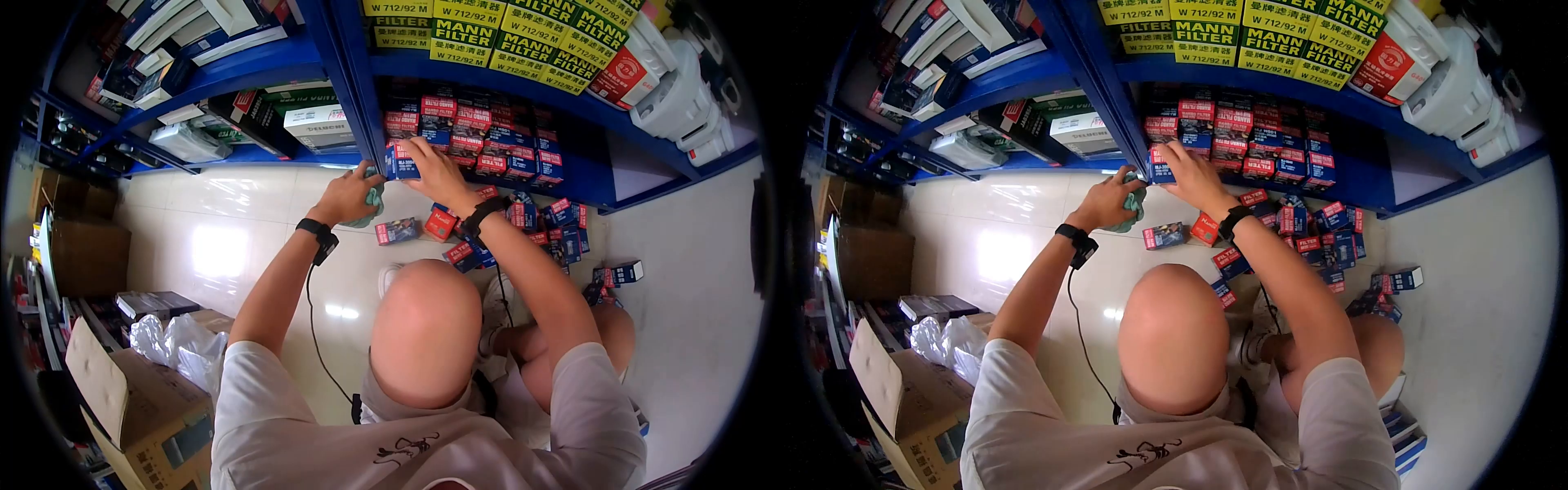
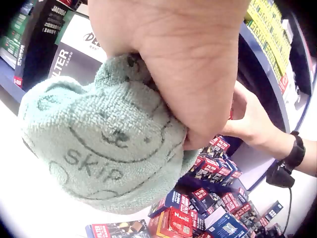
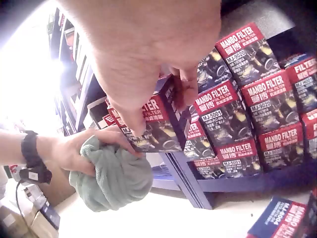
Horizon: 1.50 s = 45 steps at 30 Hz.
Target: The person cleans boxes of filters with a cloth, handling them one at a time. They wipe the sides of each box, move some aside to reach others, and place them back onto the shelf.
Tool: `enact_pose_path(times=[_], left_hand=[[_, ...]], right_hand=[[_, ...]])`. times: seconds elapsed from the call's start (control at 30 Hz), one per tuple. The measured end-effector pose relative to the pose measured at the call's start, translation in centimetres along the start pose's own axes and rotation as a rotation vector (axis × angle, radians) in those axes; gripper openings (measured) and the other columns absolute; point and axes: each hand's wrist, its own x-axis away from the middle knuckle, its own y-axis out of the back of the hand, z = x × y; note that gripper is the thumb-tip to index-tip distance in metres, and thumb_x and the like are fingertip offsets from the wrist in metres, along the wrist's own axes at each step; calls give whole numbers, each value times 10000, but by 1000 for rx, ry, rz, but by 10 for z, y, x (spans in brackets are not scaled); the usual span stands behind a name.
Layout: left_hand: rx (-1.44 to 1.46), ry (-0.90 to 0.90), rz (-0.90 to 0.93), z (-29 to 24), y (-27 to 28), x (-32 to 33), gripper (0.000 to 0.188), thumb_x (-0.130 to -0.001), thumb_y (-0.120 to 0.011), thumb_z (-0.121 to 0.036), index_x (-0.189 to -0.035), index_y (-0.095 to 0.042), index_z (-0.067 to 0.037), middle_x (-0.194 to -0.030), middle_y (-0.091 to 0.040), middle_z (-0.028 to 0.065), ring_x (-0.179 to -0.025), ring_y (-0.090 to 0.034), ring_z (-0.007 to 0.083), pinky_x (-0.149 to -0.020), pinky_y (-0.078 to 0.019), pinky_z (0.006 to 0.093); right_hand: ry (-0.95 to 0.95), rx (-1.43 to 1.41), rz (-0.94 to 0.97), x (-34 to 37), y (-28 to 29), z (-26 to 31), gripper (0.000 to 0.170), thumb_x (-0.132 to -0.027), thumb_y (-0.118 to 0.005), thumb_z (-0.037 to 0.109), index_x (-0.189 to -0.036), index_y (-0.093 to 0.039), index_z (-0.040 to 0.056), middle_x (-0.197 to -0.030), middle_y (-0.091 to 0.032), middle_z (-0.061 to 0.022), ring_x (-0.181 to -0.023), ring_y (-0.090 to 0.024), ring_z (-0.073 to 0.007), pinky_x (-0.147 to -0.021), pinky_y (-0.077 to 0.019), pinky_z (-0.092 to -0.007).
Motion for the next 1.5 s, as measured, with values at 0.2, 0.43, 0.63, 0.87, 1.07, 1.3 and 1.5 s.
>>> enact_pose_path(times=[0.2, 0.43, 0.63, 0.87, 1.07, 1.3, 1.5], left_hand=[[-20, -15, 80, -1, 5, 0, 589, -730, -719, -221, -1307, -607, -180, -1397, -524, 87, -1150, -617, 369, -947, -529, 454], [43, -24, 40, -7, 3, -5, 676, -728, -721, -232, -1379, -548, -175, -1435, -502, 100, -1179, -598, 371, -969, -514, 450], [145, -13, -61, 0, -16, -6, 731, -726, -721, -236, -1412, -495, -119, -1437, -487, 117, -1158, -596, 399, -955, -511, 470], [172, -12, -165, -2, -18, -13, 685, -721, -727, -217, -1345, -485, -70, -1337, -529, 142, -1092, -612, 402, -882, -531, 470], [165, -3, -180, -8, -15, -13, 693, -721, -727, -213, -1347, -470, -63, -1303, -532, 145, -1125, -594, 401, -894, -519, 472], [167, 21, -194, -12, -14, -19, 677, -723, -723, -203, -1334, -465, -64, -1263, -543, 157, -1096, -601, 400, -874, -522, 472], [144, 3, -258, -13, -18, -21, 699, -727, -722, -216, -1350, -452, -51, -1232, -560, 168, -1066, -609, 403, -856, -528, 472]], right_hand=[[12, 30, -7, -3, -8, -2, 730, -718, -801, 54, -1368, -472, 84, -1319, -491, -123, -1140, -594, -367, -897, -550, -448], [13, 24, -53, -5, -14, -4, 660, -747, -784, 32, -1332, -477, 33, -1367, -452, -139, -1159, -584, -380, -894, -546, -456], [-42, -47, -27, -9, -19, -8, 581, -778, -752, 5, -1301, -500, -2, -1409, -435, -160, -1203, -561, -402, -962, -514, -452], [-112, -109, -53, -4, -15, -9, 509, -828, -719, 13, -1278, -480, -2, -1367, -433, -177, -1058, -629, -424, -849, -557, -470], [-104, -67, -145, -2, -18, -14, 437, -884, -709, 109, -1251, -491, 16, -1249, -524, -177, -971, -650, -418, -758, -568, -473], [-98, 51, -202, -3, -22, -14, 403, -919, -680, 171, -1256, -500, 41, -998, -676, -187, -858, -683, -402, -688, -570, -461], [-102, 109, -232, 4, -34, -14, 297, -947, -620, 137, -1217, -533, 49, -761, -691, -171, -713, -689, -393, -621, -568, -455]])
